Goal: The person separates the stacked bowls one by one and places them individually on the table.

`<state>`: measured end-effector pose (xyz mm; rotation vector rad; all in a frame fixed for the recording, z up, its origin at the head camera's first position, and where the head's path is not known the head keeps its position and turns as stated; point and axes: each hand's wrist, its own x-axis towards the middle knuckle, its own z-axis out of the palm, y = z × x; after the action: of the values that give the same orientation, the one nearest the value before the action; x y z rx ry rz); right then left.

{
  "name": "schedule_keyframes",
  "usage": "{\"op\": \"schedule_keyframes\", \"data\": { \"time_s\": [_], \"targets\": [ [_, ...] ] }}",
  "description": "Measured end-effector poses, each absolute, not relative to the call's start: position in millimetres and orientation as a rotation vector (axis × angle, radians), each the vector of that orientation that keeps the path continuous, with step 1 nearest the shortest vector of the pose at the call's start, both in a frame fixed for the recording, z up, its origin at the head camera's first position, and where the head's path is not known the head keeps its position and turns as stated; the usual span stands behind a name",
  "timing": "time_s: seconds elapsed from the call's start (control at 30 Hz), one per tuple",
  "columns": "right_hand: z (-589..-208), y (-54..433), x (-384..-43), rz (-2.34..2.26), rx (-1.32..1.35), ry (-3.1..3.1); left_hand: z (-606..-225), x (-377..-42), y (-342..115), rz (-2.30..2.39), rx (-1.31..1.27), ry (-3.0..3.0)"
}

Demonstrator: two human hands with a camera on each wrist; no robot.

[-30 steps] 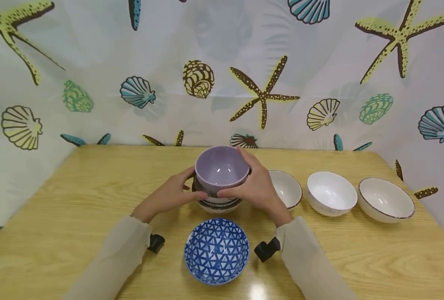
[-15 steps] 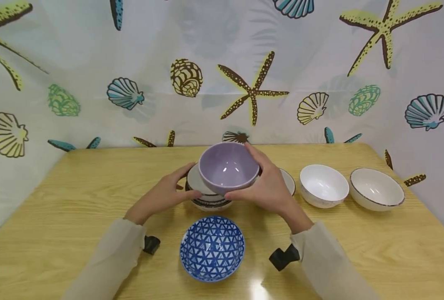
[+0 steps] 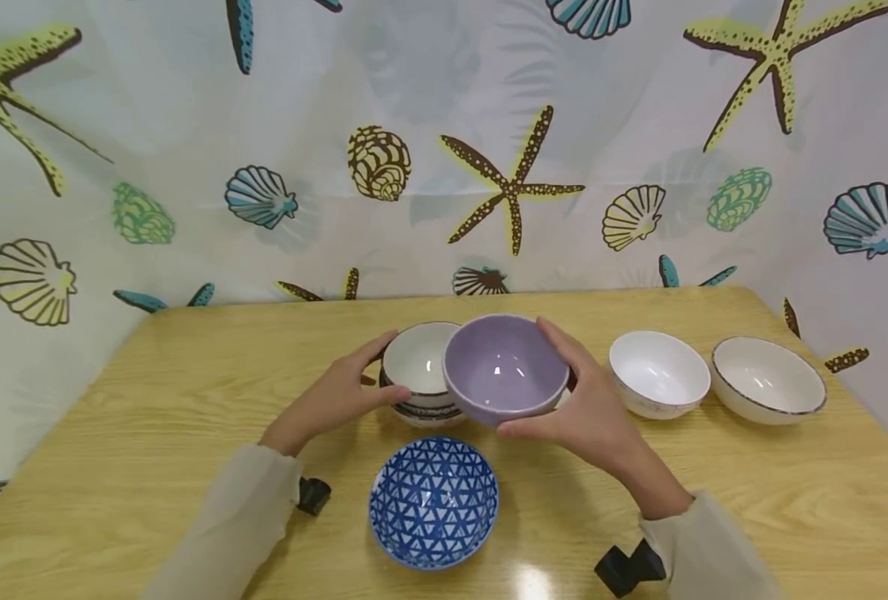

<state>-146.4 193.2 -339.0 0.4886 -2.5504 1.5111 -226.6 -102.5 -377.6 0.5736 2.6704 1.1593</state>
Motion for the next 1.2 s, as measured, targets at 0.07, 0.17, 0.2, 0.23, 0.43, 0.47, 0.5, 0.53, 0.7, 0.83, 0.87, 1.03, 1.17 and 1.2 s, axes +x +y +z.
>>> {"op": "schedule_keyframes", "data": {
  "time_s": [0.07, 0.17, 0.2, 0.23, 0.43, 0.47, 0.5, 0.53, 0.7, 0.83, 0.87, 1.03, 1.17, 1.2],
  "targets": [
    [-339.4, 198.6, -141.9, 1.518, 0.497, -2.528, -375.9, -226.6, -101.4, 1.161, 0.588, 2.679],
    [-341.3, 207.5, -134.3, 1.535, 0.508, -2.498, -373.8, -227.1, -100.0, 1.161, 0.612, 2.686],
    [-342.6, 210.5, -131.6, 1.544, 0.513, -2.489, -373.1, -227.2, -99.4, 1.162, 0.617, 2.685],
    [-344.2, 213.6, -128.6, 1.543, 0.517, -2.482, -372.2, -227.4, -98.9, 1.164, 0.621, 2.683],
    [-361.8, 226.7, -113.7, 1.567, 0.582, -2.415, -370.5, -228.3, -100.4, 1.16, 0.621, 2.683],
    [-365.0, 228.2, -112.2, 1.571, 0.59, -2.407, -370.7, -228.3, -101.4, 1.157, 0.622, 2.685],
    [-368.3, 229.6, -110.9, 1.573, 0.597, -2.397, -370.9, -228.4, -102.3, 1.156, 0.625, 2.688],
    [-371.2, 231.2, -109.9, 1.568, 0.603, -2.392, -371.3, -228.5, -103.2, 1.154, 0.627, 2.69],
    [-383.7, 238.4, -103.5, 1.536, 0.565, -2.405, -372.8, -230.0, -105.1, 1.14, 0.622, 2.703],
    [-390.6, 244.1, -98.6, 1.509, 0.524, -2.445, -373.1, -230.8, -104.3, 1.118, 0.607, 2.708],
    [-392.3, 245.6, -97.6, 1.505, 0.518, -2.453, -373.1, -231.0, -103.5, 1.117, 0.601, 2.706],
    [-401.3, 252.3, -94.1, 1.483, 0.504, -2.496, -375.9, -231.9, -100.9, 1.128, 0.57, 2.675],
    [-409.0, 256.2, -94.4, 1.509, 0.527, -2.492, -379.4, -232.3, -100.8, 1.135, 0.57, 2.664],
    [-410.6, 257.1, -94.6, 1.522, 0.537, -2.489, -379.8, -232.4, -100.4, 1.135, 0.574, 2.665]
  ]
}}
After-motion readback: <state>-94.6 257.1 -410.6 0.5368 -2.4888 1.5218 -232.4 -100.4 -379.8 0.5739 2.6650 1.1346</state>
